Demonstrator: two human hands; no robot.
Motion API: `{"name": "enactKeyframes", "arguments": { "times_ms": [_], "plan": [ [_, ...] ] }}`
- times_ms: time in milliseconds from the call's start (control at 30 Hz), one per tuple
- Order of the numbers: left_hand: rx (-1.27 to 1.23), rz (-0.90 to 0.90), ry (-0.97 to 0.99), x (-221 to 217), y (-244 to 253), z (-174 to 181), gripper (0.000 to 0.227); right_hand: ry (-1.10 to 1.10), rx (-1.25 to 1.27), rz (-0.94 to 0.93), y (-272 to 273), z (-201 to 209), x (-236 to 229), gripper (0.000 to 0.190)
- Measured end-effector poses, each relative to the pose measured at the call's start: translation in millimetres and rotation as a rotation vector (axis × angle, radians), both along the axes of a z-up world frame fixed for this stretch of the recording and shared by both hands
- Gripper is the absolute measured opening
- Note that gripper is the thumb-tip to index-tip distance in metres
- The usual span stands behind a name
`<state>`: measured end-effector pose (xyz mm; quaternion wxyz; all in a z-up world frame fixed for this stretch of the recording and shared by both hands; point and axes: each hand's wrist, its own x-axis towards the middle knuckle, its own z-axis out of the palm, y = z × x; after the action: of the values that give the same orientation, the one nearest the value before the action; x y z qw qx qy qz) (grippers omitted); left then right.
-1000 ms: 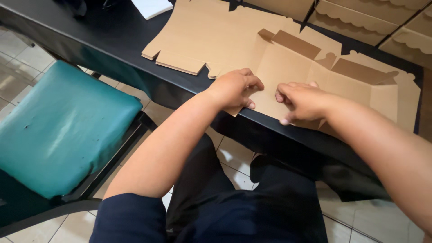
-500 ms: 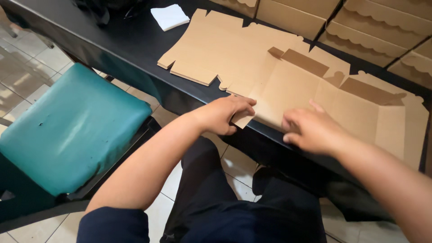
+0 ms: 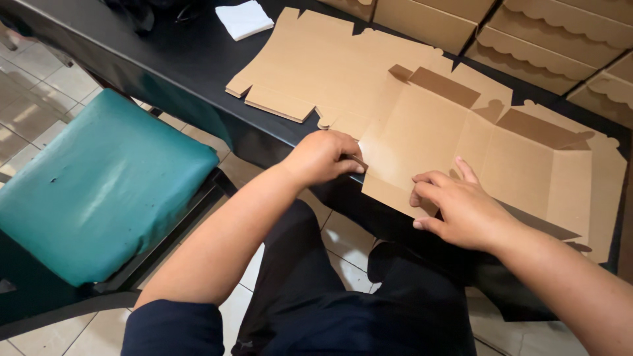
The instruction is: The person assembles flat cardboard pieces into rectangular boxes by hand. They fold the sides, tuck in tabs, and secure the flaps to form the box structure. The person repeats this process for multiple units, stacking the finished boxes on a nearby surface.
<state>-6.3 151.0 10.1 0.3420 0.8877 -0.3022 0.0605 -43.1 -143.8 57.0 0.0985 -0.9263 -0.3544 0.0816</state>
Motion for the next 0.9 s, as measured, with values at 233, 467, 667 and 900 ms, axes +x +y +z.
{"name": "enactKeyframes", "arguments": {
  "times_ms": [233,467,667,900],
  "plan": [
    [0.102,0.072,-0.093,9,-7,-1,0.023,0.071,-0.105,-0.091,8,11,-5,0.036],
    [0.097,0.326,0.108,5,-18,12,0.051,0.02,-0.04,-0.034,4,6,-3,0.037],
    [0.362,0.465,0.261,23,-30,16,0.061,0.041,-0.064,-0.05,3,5,-6,0.04],
    [0.273,0.367,0.298,42,-17,2,0.062,-0.097,0.37,-0.034,-62,1,-17,0.028]
  ]
}}
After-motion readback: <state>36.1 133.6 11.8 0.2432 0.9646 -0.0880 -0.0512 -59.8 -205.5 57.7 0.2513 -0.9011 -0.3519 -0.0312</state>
